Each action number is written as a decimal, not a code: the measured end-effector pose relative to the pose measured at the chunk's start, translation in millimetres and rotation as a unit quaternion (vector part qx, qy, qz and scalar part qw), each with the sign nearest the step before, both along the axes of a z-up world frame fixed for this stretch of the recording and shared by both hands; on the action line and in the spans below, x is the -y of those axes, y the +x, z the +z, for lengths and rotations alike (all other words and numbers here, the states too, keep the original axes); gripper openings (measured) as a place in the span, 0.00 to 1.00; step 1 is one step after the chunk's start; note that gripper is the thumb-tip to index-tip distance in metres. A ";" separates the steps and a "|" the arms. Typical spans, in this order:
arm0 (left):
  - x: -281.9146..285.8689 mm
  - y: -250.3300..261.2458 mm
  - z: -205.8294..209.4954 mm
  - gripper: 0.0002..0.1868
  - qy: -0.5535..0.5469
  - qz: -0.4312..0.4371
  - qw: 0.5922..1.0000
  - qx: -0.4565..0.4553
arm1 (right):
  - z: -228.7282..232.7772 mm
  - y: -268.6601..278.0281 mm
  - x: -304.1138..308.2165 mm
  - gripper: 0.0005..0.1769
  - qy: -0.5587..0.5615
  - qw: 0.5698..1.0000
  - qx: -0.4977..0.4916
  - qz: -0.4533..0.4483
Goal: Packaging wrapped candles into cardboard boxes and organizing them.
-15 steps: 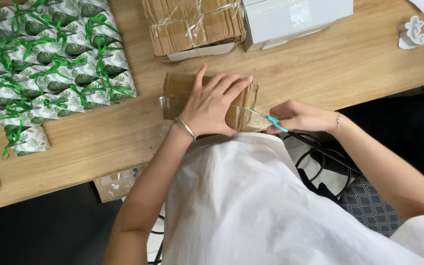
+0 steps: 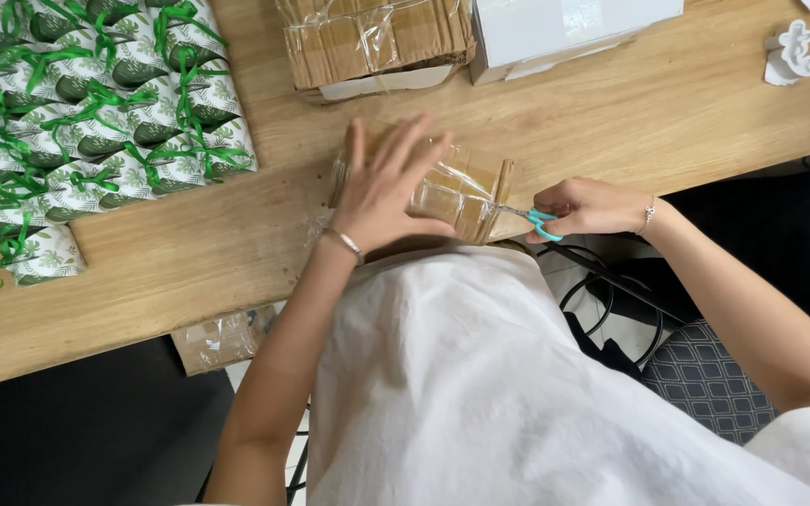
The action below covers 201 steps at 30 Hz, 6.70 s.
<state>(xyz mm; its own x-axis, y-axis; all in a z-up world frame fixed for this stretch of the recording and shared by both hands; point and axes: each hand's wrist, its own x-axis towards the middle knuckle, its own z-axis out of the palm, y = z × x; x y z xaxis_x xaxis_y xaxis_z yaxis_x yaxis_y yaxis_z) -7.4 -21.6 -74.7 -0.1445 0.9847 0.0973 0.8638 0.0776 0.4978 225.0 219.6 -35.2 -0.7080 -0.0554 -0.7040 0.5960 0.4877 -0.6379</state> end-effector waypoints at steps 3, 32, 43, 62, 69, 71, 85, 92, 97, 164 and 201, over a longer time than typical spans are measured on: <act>35.1 -26.6 15.7 0.69 -0.087 0.127 0.987 -0.039 | -11.5 13.2 1.0 0.20 -0.006 0.999 0.013 -0.039; 49.7 -19.6 5.1 0.66 -0.021 0.126 0.957 0.259 | 19.2 -50.6 49.7 0.31 0.214 0.974 0.021 0.070; 50.9 -17.5 1.4 0.65 0.017 0.112 0.962 0.249 | 18.9 -69.1 37.0 0.27 0.111 0.992 0.052 0.029; 53.4 -15.8 -4.0 0.66 0.019 0.124 0.956 0.266 | 1.3 -65.3 26.1 0.18 0.015 0.990 0.128 0.049; 51.9 -16.7 -0.8 0.66 0.017 0.126 0.957 0.262 | 3.9 -74.2 31.6 0.23 0.127 0.973 0.140 0.136; 51.6 -17.3 -2.9 0.66 0.023 0.118 0.959 0.258 | -4.8 -70.0 28.2 0.24 0.141 0.972 0.124 0.143; 51.7 -16.2 -3.8 0.66 0.003 0.132 0.954 0.269 | 4.1 -77.8 27.4 0.23 0.126 0.977 0.087 0.145; 51.2 -16.1 -0.6 0.67 0.002 0.134 0.953 0.272 | 20.2 -96.9 32.0 0.22 0.111 0.976 0.130 0.139; 51.5 -15.9 0.1 0.66 0.010 0.131 0.953 0.275 | 15.1 -98.0 33.5 0.21 0.110 0.981 0.104 0.120; 0.1 -45.5 -27.8 0.12 0.095 0.337 0.920 0.177 | -189.5 0.8 3.6 0.09 0.465 0.873 -0.134 -0.066; 102.8 -55.7 -33.8 0.45 0.039 0.122 0.794 0.594 | -113.9 32.2 119.0 0.34 0.474 0.753 -0.427 0.159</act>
<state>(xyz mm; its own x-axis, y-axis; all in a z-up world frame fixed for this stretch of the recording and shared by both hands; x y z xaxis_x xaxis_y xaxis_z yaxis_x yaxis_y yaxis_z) -63.1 -124.4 -108.5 -0.3665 0.9106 -0.1913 -0.2550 0.0994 0.9618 257.2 100.6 -149.1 -0.9822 -0.0779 0.1710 -0.0787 0.9969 0.0022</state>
